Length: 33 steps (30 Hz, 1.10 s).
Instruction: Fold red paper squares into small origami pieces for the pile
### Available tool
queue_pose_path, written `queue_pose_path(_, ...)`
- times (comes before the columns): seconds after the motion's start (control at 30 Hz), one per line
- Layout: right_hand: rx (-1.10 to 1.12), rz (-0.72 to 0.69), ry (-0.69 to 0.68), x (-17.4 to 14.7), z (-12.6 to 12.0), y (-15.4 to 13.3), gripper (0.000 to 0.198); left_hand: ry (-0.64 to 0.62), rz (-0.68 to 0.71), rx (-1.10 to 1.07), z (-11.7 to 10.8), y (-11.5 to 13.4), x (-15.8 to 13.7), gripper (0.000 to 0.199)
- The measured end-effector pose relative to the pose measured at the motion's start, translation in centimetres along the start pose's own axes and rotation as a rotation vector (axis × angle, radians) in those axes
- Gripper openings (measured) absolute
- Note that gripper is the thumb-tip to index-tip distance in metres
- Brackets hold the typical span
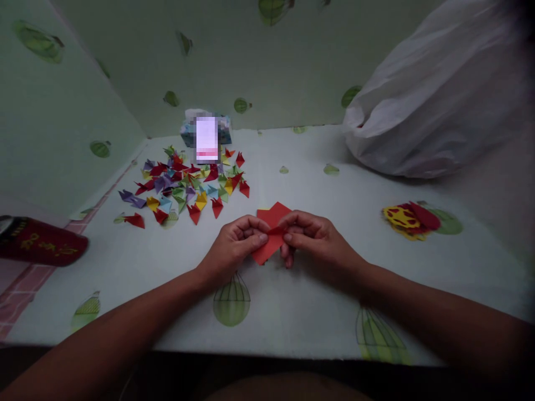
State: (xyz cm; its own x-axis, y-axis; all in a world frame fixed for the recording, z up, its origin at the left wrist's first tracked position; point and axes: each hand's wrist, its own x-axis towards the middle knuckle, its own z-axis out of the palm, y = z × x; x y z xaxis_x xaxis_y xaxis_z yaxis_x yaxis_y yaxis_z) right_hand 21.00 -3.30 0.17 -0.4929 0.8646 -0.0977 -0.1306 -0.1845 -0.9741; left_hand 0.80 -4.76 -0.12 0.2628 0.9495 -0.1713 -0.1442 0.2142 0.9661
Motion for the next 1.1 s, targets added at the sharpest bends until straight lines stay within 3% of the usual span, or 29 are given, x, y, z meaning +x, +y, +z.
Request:
queue_pose_path(0.17,-0.014,0.006,-0.005,-0.04,0.12,-0.05,0.013,-0.027,-0.024,0.022,-0.11,-0.06,-0.10,0.020)
queue_pose_path(0.4,0.146,-0.031,0.000,-0.04,0.00,0.59,0.006,-0.046,-0.011,-0.109,-0.04,-0.18,0.10,0.015)
queue_pose_path(0.83,0.208,-0.015,-0.079,-0.11,-0.09,0.02,0.016,-0.107,-0.056,-0.222,-0.10,0.15,0.11,0.007)
queue_pose_path(1.1,0.121,0.016,-0.016,-0.14,-0.09,0.16,0.014,-0.111,-0.035,-0.111,-0.13,0.06,0.12,0.017)
